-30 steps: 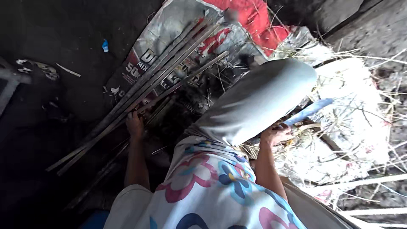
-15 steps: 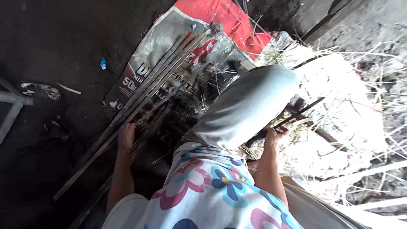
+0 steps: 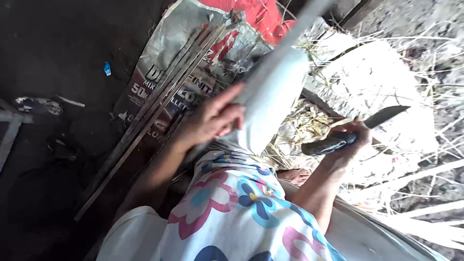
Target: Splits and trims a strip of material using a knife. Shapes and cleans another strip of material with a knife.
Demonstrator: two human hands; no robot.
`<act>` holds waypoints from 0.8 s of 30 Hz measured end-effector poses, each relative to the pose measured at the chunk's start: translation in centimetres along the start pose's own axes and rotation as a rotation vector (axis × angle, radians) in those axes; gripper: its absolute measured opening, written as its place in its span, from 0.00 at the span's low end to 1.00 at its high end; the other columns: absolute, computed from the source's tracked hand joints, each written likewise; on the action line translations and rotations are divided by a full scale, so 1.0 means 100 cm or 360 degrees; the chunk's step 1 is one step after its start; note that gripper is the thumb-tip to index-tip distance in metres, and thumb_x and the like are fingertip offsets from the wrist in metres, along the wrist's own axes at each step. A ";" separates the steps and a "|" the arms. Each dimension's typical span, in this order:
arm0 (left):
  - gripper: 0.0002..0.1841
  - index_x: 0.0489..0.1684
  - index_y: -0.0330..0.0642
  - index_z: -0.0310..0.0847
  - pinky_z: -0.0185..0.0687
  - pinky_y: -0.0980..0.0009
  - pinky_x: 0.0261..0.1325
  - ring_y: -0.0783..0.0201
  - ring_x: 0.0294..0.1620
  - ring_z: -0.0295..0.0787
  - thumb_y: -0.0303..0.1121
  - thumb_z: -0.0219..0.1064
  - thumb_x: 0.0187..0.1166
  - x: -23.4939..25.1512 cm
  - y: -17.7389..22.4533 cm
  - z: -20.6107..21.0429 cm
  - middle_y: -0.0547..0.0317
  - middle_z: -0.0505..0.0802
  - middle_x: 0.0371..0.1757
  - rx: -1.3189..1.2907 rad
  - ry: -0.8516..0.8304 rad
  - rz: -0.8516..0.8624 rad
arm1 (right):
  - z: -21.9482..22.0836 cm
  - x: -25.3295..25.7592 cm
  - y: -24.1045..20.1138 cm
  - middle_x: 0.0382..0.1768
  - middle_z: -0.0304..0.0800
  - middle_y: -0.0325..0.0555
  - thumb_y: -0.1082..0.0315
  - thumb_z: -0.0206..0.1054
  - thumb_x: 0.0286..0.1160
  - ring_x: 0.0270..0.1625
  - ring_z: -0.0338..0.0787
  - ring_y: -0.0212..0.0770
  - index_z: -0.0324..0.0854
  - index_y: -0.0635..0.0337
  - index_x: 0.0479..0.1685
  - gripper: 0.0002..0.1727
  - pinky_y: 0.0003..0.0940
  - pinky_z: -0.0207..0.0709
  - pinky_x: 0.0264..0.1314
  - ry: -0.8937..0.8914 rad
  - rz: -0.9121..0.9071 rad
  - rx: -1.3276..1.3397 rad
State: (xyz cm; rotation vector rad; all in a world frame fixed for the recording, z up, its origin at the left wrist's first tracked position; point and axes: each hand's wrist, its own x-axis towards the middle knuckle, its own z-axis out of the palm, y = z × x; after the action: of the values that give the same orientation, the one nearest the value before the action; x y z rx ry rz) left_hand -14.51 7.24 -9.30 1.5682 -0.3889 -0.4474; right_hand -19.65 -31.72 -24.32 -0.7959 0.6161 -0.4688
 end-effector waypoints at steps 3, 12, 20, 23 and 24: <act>0.25 0.88 0.41 0.65 0.66 0.77 0.19 0.73 0.16 0.70 0.31 0.55 0.92 0.043 -0.013 0.069 0.57 0.86 0.26 -0.0090 -0.0291 -0.0114 | 0.016 -0.022 -0.020 0.26 0.83 0.25 0.60 0.38 0.95 0.29 0.86 0.26 0.73 0.39 0.67 0.18 0.28 0.86 0.43 -0.0086 -0.0111 -0.0094; 0.18 0.67 0.34 0.81 0.81 0.62 0.38 0.62 0.28 0.82 0.38 0.53 0.94 0.140 -0.067 0.172 0.53 0.91 0.34 0.0765 -0.0817 -0.0147 | 0.044 -0.059 -0.010 0.22 0.81 0.46 0.51 0.54 0.93 0.19 0.81 0.40 0.80 0.56 0.67 0.21 0.40 0.81 0.26 0.0246 -0.0231 -0.1324; 0.19 0.70 0.36 0.74 0.74 0.78 0.17 0.74 0.14 0.74 0.35 0.41 0.96 0.152 -0.100 0.129 0.63 0.84 0.24 -0.0144 -0.1038 -0.0728 | 0.071 -0.002 -0.028 0.34 0.88 0.51 0.57 0.64 0.86 0.29 0.85 0.41 0.85 0.66 0.56 0.18 0.42 0.83 0.37 0.0189 -0.0221 -0.1086; 0.17 0.64 0.36 0.73 0.68 0.82 0.12 0.77 0.10 0.70 0.35 0.40 0.96 0.165 -0.098 0.124 0.65 0.84 0.21 -0.0110 -0.0937 -0.0632 | 0.090 0.005 -0.047 0.52 0.92 0.60 0.64 0.57 0.90 0.56 0.92 0.58 0.84 0.62 0.64 0.17 0.61 0.80 0.62 0.0078 -0.0247 -0.1856; 0.17 0.64 0.35 0.73 0.64 0.82 0.12 0.78 0.10 0.67 0.35 0.42 0.96 0.173 -0.096 0.126 0.63 0.84 0.23 0.0050 -0.0856 -0.0533 | 0.098 0.002 -0.049 0.52 0.92 0.62 0.66 0.55 0.89 0.58 0.91 0.63 0.82 0.62 0.66 0.16 0.66 0.79 0.61 0.0050 -0.0271 -0.2122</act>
State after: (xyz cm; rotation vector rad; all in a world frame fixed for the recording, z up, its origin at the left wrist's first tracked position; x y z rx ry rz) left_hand -6.23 -11.97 -20.00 1.5336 -0.5438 -1.1378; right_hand -13.79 -29.80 -15.27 -2.1158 0.8788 -0.1663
